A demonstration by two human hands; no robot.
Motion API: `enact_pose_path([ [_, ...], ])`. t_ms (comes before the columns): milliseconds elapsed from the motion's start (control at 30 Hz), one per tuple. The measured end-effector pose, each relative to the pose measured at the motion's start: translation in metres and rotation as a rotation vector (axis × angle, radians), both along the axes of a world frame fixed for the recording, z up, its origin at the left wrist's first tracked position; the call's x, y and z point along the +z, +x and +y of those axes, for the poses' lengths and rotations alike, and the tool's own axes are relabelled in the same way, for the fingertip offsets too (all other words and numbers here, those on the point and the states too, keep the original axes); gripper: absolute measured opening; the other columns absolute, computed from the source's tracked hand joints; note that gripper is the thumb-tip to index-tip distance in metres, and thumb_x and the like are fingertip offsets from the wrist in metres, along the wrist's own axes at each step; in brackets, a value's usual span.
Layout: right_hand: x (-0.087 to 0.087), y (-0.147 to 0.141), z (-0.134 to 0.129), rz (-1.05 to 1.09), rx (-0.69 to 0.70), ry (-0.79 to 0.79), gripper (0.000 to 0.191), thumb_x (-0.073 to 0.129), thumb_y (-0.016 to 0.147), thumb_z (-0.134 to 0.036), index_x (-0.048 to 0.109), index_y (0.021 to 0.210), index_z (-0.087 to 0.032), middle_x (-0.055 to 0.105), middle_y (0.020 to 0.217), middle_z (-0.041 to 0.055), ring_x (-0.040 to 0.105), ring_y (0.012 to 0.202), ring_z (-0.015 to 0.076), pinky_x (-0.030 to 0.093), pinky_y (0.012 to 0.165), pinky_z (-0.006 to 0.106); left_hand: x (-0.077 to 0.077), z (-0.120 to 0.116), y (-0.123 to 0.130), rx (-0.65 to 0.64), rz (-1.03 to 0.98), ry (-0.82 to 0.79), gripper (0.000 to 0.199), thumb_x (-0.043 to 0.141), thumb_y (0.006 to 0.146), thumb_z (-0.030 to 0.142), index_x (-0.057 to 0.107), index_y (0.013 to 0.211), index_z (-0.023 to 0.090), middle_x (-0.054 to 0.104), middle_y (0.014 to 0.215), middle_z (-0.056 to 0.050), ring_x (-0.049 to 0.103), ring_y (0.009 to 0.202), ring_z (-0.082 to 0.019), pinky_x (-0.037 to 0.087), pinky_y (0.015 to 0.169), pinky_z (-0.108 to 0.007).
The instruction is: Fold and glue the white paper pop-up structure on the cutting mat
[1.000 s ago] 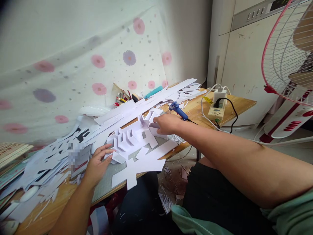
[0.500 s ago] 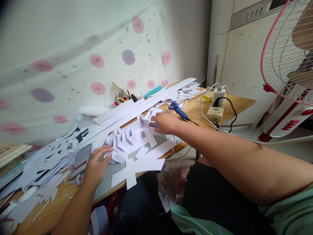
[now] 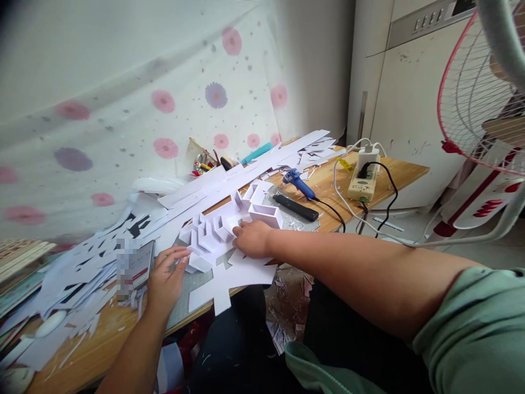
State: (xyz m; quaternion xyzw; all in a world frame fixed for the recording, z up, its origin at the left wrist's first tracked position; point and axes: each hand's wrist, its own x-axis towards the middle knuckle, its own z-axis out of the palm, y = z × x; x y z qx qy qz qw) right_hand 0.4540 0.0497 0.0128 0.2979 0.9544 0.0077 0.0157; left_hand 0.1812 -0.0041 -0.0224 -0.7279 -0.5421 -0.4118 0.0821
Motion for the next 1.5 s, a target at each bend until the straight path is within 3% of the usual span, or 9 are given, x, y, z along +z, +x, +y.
enact_pose_path([
  [433,0.010,-0.003,0.003,-0.086,-0.010,-0.040,0.026,0.052,0.091,-0.014,0.071,0.108,-0.013,0.063,0.115,0.0156,0.060,0.106,0.0279,0.052,0.077,0.033,-0.006,-0.005,0.008,0.048,0.105,0.031,0.026,0.049,0.091,0.028,0.072,0.103,0.024,0.066,0.103,-0.007,0.060,0.108,-0.026,0.045,0.097,-0.043],
  [667,0.006,0.001,0.011,-0.117,-0.004,-0.031,0.039,0.046,0.094,-0.016,0.063,0.126,-0.028,0.058,0.122,0.0135,0.060,0.108,0.0316,0.050,0.074,0.038,-0.007,-0.005,0.008,0.035,0.136,0.032,0.028,0.047,0.092,0.025,0.073,0.102,0.021,0.068,0.103,-0.009,0.059,0.110,-0.028,0.044,0.099,-0.045],
  [800,0.003,-0.002,0.010,-0.124,-0.030,-0.023,0.041,0.045,0.095,-0.016,0.060,0.130,-0.029,0.057,0.122,0.0145,0.061,0.107,0.0303,0.050,0.077,0.039,-0.006,-0.005,0.008,0.038,0.143,0.030,0.027,0.048,0.091,0.024,0.073,0.101,0.022,0.069,0.102,-0.008,0.059,0.109,-0.028,0.044,0.099,-0.045],
  [1100,-0.001,-0.010,0.003,-0.116,-0.062,0.010,0.045,0.041,0.095,-0.012,0.053,0.137,-0.020,0.056,0.127,0.0170,0.060,0.111,0.0311,0.052,0.078,0.040,-0.005,-0.004,0.007,0.043,0.145,0.017,0.028,0.049,0.089,0.021,0.073,0.102,0.024,0.070,0.101,-0.007,0.060,0.109,-0.028,0.045,0.098,-0.046],
  [1333,0.014,-0.003,0.007,-0.177,-0.003,-0.025,0.035,0.050,0.093,-0.015,0.065,0.123,-0.023,0.060,0.121,0.0145,0.066,0.097,0.0282,0.052,0.070,0.036,-0.006,-0.004,0.006,0.040,0.129,0.019,0.027,0.049,0.089,0.023,0.073,0.102,0.025,0.071,0.099,-0.006,0.060,0.109,-0.027,0.045,0.098,-0.045],
  [1500,0.013,0.004,0.010,-0.173,0.022,-0.009,0.035,0.046,0.096,-0.017,0.065,0.124,-0.026,0.061,0.119,0.0135,0.065,0.098,0.0278,0.051,0.073,0.036,-0.007,-0.005,0.006,0.043,0.111,0.016,0.027,0.049,0.090,0.024,0.074,0.102,0.024,0.071,0.101,-0.006,0.060,0.109,-0.027,0.045,0.099,-0.045],
])
